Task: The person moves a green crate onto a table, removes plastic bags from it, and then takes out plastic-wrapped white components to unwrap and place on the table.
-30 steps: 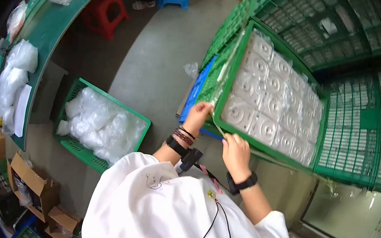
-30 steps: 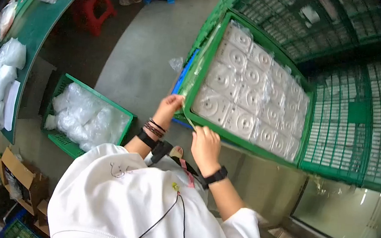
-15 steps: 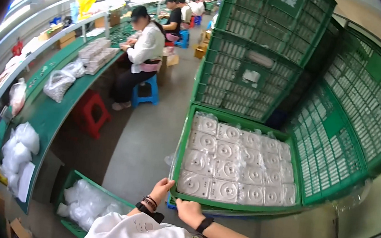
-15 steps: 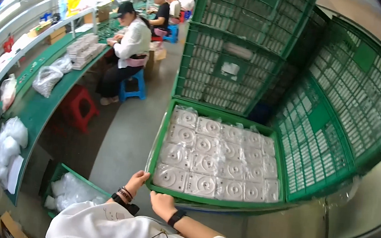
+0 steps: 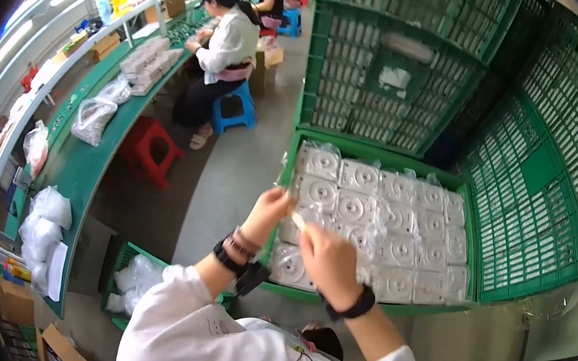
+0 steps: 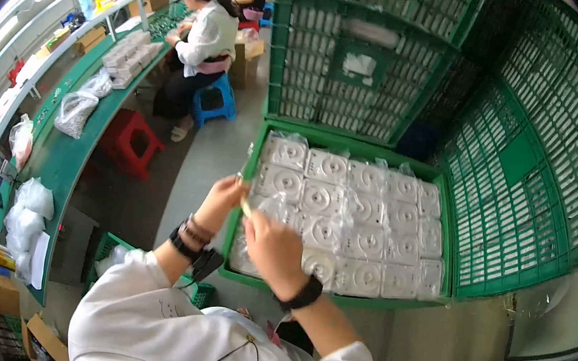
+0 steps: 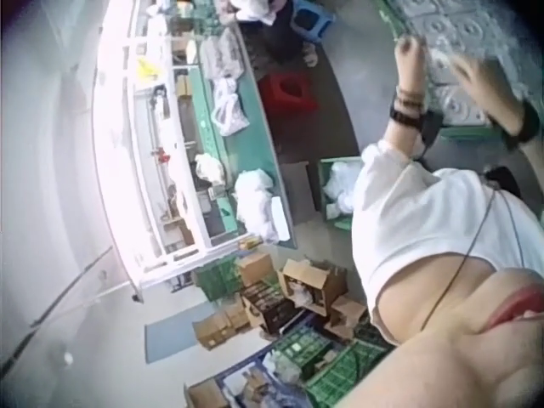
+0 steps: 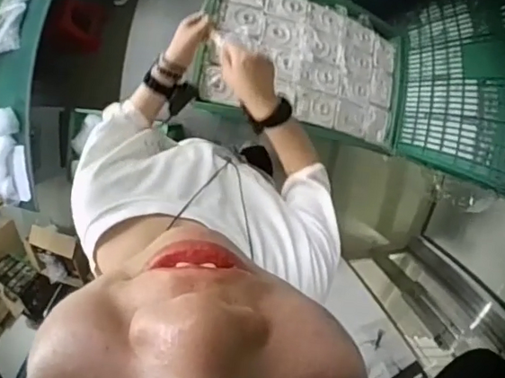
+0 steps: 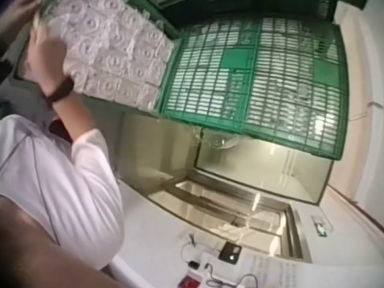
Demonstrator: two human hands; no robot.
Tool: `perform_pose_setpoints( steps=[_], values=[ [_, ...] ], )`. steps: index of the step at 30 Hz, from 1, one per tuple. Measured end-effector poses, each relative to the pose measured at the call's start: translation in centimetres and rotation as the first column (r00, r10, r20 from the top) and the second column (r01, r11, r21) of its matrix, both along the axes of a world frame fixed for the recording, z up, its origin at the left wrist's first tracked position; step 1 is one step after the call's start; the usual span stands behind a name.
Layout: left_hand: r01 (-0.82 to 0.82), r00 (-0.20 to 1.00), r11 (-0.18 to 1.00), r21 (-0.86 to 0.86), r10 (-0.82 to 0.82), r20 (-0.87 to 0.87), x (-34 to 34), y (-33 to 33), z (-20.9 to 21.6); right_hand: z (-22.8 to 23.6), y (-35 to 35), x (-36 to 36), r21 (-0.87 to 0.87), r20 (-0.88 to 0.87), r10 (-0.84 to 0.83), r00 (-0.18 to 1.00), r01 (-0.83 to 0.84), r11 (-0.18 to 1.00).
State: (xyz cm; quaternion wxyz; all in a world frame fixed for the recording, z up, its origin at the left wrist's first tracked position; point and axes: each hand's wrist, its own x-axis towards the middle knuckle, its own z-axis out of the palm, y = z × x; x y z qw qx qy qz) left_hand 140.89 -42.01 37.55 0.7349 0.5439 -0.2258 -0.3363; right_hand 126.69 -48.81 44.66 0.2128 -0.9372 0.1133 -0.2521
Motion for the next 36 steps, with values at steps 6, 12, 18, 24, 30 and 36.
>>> perform_pose_setpoints(
  steps=[6,12,18,24,30,36],
  values=[
    [-0.328,0.943,0.917,-0.228,0.331,-0.023,-0.1,-8.2,-0.9,0.7,-8.8,2.3,-0.107,0.180,0.102,0.978,-0.083,0.991],
    [-0.587,0.464,0.797,-0.142,0.475,0.747,0.6,-5.6,-5.1,0.8,-9.3,1.8,0.044,0.197,0.296,0.935,-0.310,0.950],
    [-0.458,0.296,0.851,0.258,-0.128,0.947,10.1,-5.8,-10.5,-0.8,-6.9,1.8,0.104,-0.038,0.443,0.896,-0.437,0.893],
    [-0.292,0.731,0.796,0.530,-0.171,0.660,19.3,-5.8,-11.4,-6.5,-9.7,6.7,0.214,-0.230,0.091,0.969,-0.041,0.976],
    [0.187,0.690,0.867,0.461,-0.450,0.566,18.9,-4.0,-10.7,-2.8,-9.3,6.3,0.447,-0.201,0.085,0.976,0.014,0.895],
    [-0.132,-0.026,0.950,0.284,-0.290,0.957,17.3,1.4,-12.8,-3.4,-0.7,3.2,0.098,-0.562,0.343,0.753,-0.351,0.931]
  ],
)
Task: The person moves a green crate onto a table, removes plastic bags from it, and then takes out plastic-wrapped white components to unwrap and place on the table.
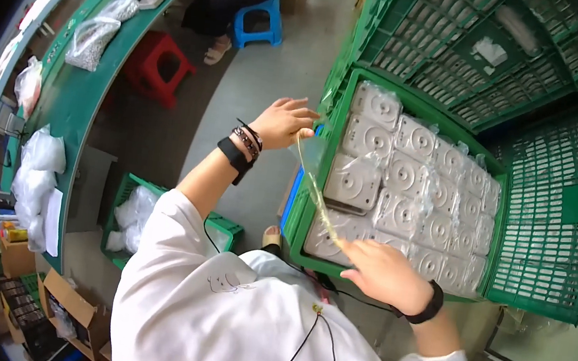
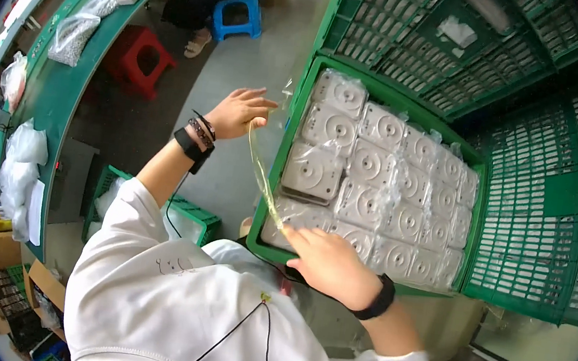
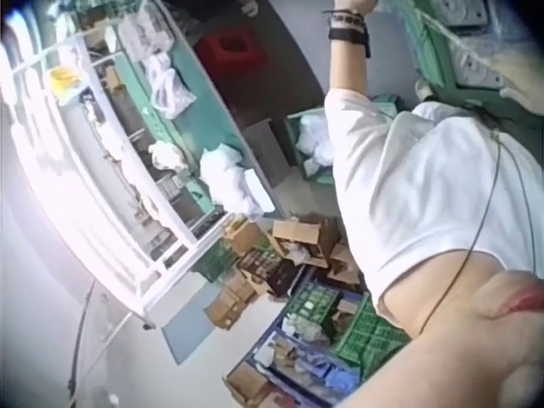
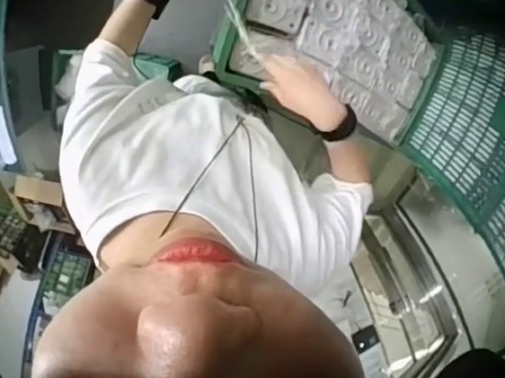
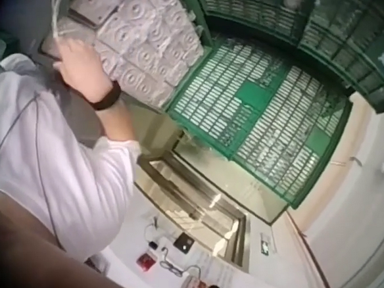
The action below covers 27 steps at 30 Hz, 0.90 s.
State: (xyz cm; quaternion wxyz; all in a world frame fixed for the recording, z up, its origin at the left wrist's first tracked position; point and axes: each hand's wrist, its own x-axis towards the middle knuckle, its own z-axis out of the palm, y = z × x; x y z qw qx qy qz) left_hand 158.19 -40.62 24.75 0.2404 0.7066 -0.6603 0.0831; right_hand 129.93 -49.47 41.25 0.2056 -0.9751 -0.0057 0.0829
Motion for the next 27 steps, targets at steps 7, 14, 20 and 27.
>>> perform_pose_setpoints(
  steps=[7,14,20,27],
  values=[
    [-0.098,-0.027,0.916,-0.388,-0.392,-0.919,-2.2,-0.1,-8.1,-6.7,2.8,9.6,-0.134,-0.435,0.467,0.770,-0.568,0.812],
    [-0.581,-0.238,0.715,-0.389,-0.607,-0.758,-3.2,-1.2,-7.0,-16.1,-3.0,16.6,-0.360,0.614,0.082,0.785,0.186,0.914],
    [-0.498,0.184,0.780,-0.380,-0.333,-0.925,-0.7,0.4,-1.8,-17.4,-1.8,20.5,-0.548,-0.230,-0.015,0.973,-0.117,0.828],
    [-0.260,0.855,0.893,-0.366,0.037,-0.518,1.9,1.2,12.6,-15.8,-4.9,19.8,-0.473,-0.295,0.238,0.925,-0.358,0.805]
  ],
)
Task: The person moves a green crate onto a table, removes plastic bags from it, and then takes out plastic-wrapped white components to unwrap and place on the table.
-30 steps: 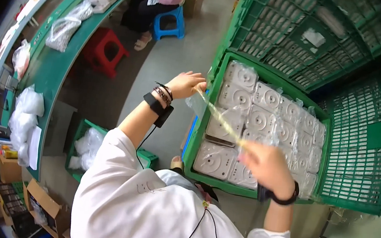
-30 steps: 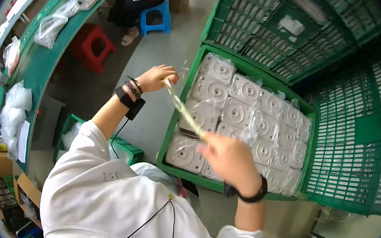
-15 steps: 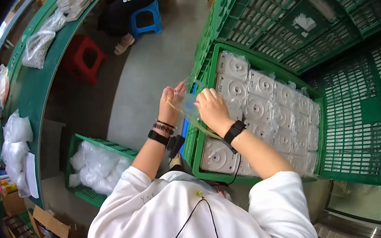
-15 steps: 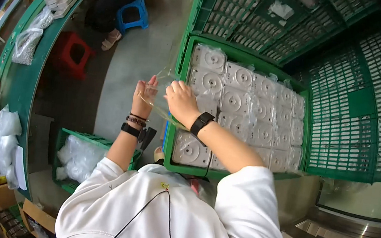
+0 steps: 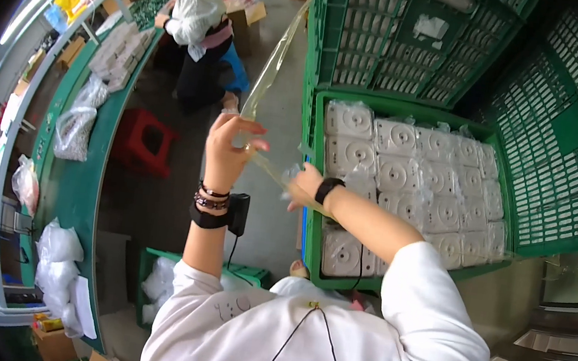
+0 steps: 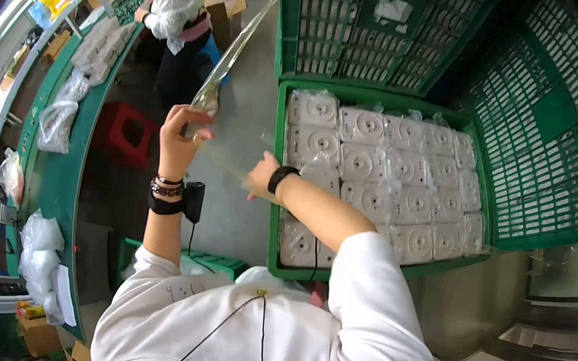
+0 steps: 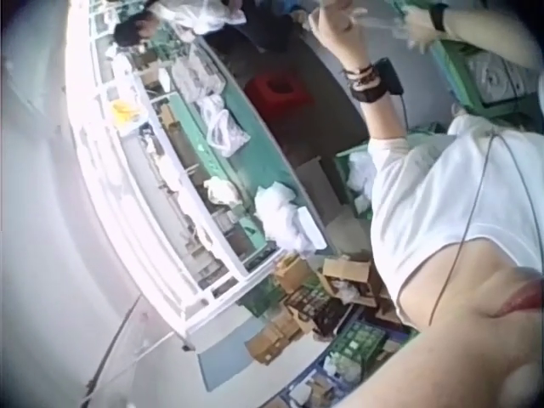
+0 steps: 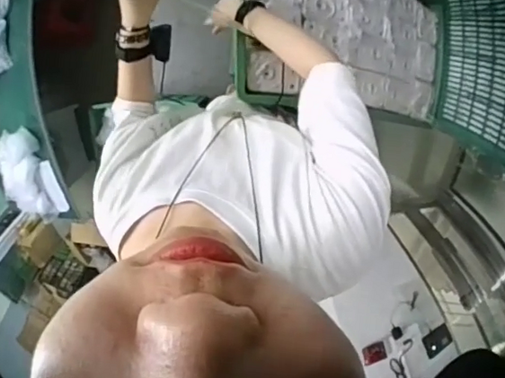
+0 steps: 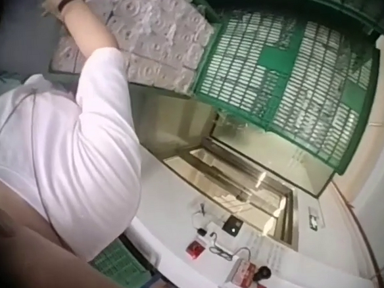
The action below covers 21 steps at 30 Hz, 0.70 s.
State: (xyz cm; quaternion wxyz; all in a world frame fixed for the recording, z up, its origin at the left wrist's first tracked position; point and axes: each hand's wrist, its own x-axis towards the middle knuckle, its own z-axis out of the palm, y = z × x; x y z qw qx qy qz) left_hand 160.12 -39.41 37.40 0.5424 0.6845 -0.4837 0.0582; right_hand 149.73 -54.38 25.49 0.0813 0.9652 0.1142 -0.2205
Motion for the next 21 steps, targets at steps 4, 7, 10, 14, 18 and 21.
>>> perform_pose_setpoints(
  steps=[4,7,10,14,18,21],
  values=[
    [0.027,0.969,0.999,-0.017,-0.022,0.245,1.3,-1.4,3.2,4.7,-4.5,-3.7,0.563,0.453,-0.176,0.874,-0.128,0.816],
    [0.109,0.976,0.956,-0.271,-0.154,-0.152,1.4,-2.1,4.9,15.4,-6.6,-9.2,0.926,-0.313,-0.335,0.889,0.364,0.099],
    [0.129,0.958,0.923,-0.364,-0.210,-0.194,1.9,-4.1,7.2,22.8,-7.5,-18.6,0.869,-0.480,-0.368,0.796,0.489,-0.077],
    [0.172,0.921,0.860,-0.481,-0.314,-0.230,1.8,-9.9,11.6,27.1,-6.7,-27.4,0.745,-0.061,-0.813,0.579,0.568,0.349],
    [0.146,0.921,0.811,-0.567,-0.320,-0.221,2.0,-16.1,13.0,21.6,-8.5,-33.3,0.418,0.604,-0.761,0.238,0.718,0.556],
    [0.143,0.878,0.750,-0.646,-0.398,-0.268,0.4,-18.5,12.3,18.5,-13.6,-40.9,0.167,0.878,-0.474,0.071,0.882,0.440]
  ],
)
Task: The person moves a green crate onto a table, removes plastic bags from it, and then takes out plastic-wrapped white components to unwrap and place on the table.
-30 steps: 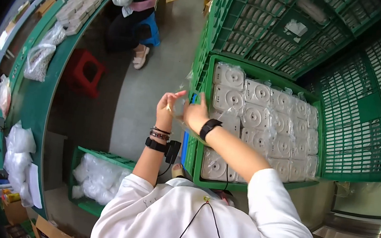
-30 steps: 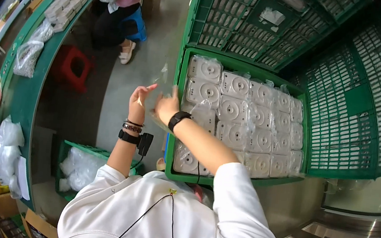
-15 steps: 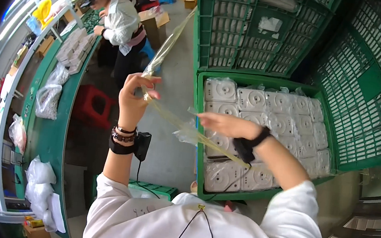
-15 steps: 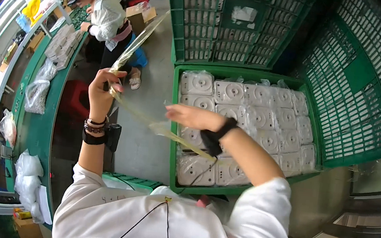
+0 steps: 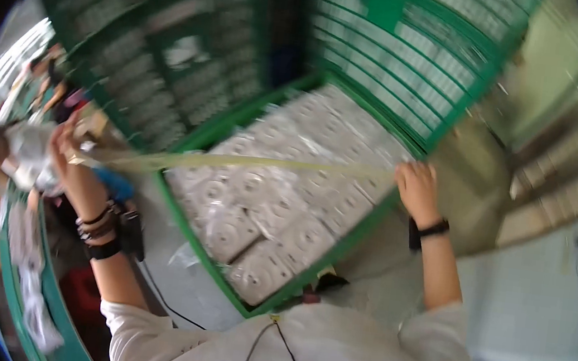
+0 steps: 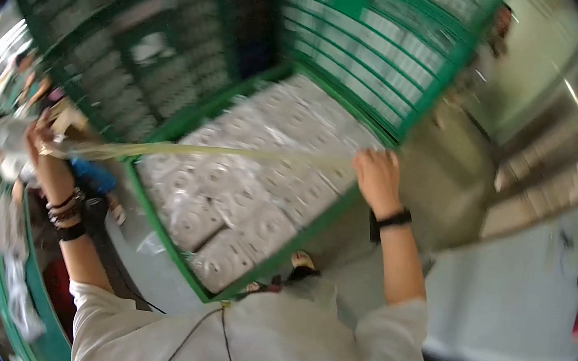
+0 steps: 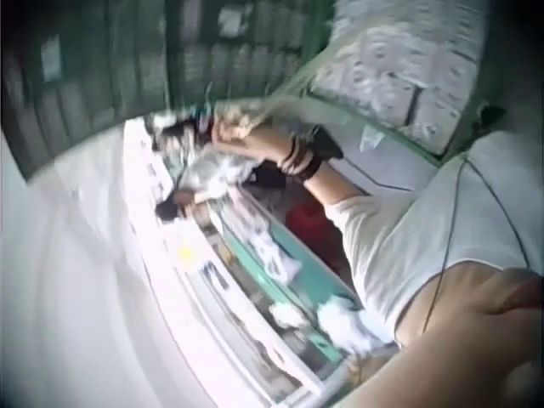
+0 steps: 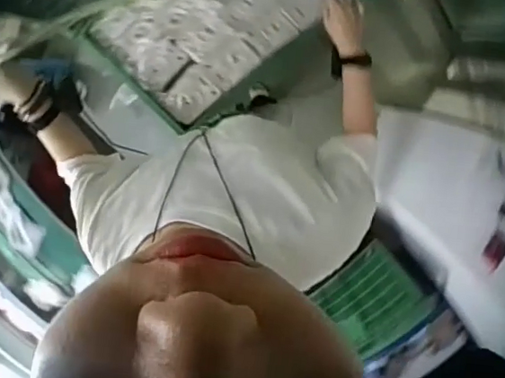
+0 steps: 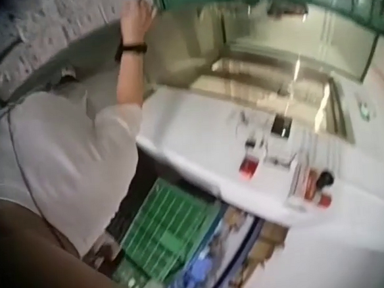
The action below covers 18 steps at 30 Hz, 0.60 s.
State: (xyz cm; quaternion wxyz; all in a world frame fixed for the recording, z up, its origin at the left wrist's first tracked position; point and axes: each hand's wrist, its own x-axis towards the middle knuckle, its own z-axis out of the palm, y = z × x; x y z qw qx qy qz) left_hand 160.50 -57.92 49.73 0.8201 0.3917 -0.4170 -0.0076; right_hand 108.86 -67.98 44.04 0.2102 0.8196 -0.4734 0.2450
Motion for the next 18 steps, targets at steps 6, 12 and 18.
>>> perform_pose_setpoints(
  steps=[6,12,18],
  values=[
    [-0.062,0.905,0.956,0.286,-0.067,0.421,-6.1,-7.4,-2.9,-2.6,-2.4,-21.8,0.379,0.358,-0.530,0.768,0.400,0.835],
    [-0.491,0.517,0.854,0.170,0.129,0.846,-1.8,-9.7,-7.0,8.1,-1.2,-23.8,-0.193,0.927,0.091,0.364,0.252,0.948],
    [-0.278,0.947,0.888,0.367,0.189,0.261,-0.3,-9.8,-1.4,8.9,-0.7,-21.8,-0.171,0.871,0.049,0.489,0.207,0.963]
  ],
)
